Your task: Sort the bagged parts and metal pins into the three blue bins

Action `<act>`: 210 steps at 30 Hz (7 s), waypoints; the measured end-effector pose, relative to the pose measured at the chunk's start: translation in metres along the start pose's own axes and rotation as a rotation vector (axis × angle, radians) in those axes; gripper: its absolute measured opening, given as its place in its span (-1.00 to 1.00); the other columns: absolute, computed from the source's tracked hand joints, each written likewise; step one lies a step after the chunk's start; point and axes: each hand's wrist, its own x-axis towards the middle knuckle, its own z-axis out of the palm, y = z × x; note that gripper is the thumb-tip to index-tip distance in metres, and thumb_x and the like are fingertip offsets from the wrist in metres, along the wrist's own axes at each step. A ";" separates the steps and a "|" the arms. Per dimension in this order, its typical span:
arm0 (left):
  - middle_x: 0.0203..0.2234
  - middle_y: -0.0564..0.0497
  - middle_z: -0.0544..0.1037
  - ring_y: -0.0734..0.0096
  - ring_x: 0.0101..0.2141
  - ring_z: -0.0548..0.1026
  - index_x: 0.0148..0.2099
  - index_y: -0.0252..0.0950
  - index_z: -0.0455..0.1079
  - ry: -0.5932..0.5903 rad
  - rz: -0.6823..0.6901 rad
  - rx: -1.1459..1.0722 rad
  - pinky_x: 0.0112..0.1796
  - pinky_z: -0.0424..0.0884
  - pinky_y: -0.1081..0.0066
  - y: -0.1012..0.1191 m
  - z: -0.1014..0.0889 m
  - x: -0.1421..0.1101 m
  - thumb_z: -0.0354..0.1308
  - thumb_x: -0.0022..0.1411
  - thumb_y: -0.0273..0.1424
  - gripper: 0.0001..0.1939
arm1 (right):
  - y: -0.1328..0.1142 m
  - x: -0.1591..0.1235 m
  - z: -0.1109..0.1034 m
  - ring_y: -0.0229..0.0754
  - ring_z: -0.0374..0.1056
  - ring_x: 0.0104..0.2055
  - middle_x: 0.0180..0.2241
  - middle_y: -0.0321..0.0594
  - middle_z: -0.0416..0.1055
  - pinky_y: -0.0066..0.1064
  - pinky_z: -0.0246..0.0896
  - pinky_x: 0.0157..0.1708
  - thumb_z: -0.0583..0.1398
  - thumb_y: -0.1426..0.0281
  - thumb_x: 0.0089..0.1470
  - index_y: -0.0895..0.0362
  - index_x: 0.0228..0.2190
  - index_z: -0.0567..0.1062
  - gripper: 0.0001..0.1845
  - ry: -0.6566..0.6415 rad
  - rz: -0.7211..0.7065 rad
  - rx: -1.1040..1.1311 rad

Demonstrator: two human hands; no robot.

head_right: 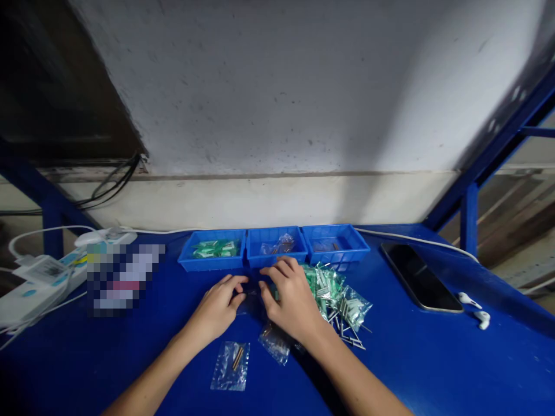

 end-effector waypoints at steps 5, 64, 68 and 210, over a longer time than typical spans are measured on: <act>-0.33 -0.03 0.44 0.29 -0.28 0.43 -0.21 -0.23 0.42 0.134 0.051 -0.210 -0.22 0.30 0.32 0.004 -0.004 0.003 -0.04 0.19 -0.49 -0.78 | -0.007 0.000 -0.002 -0.07 0.25 -0.25 -0.38 -0.13 0.41 -0.17 0.19 -0.23 0.09 0.38 0.10 0.14 -0.22 0.47 -0.76 -0.002 0.078 0.069; -0.43 0.03 0.43 0.52 -0.43 0.33 -0.31 -0.31 0.36 -0.125 -0.174 -0.987 -0.44 0.19 0.51 0.036 -0.001 -0.009 0.17 0.11 -0.25 -0.79 | -0.010 -0.004 0.012 -0.30 0.21 -0.48 -0.48 -0.34 0.28 -0.46 0.12 -0.49 0.12 0.27 0.09 0.10 -0.14 0.28 -0.70 0.183 0.415 0.727; -0.44 0.05 0.42 0.52 -0.43 0.33 -0.26 -0.29 0.34 -0.064 -0.163 -0.989 -0.44 0.19 0.52 0.034 0.001 -0.009 0.18 0.10 -0.31 -0.82 | -0.009 -0.004 0.012 -0.29 0.25 -0.44 -0.44 -0.30 0.32 -0.44 0.15 -0.44 0.12 0.32 0.09 0.12 -0.20 0.34 -0.78 0.140 0.396 0.710; -0.24 -0.03 0.49 0.31 -0.15 0.44 -0.24 -0.27 0.30 0.270 0.198 -0.633 -0.21 0.31 0.38 0.025 -0.001 -0.004 0.04 0.20 -0.36 -0.89 | -0.010 0.007 -0.029 -0.22 0.30 -0.38 -0.43 -0.26 0.36 -0.35 0.23 -0.36 0.11 0.50 0.01 0.10 -0.39 0.38 -0.91 0.605 -0.051 0.234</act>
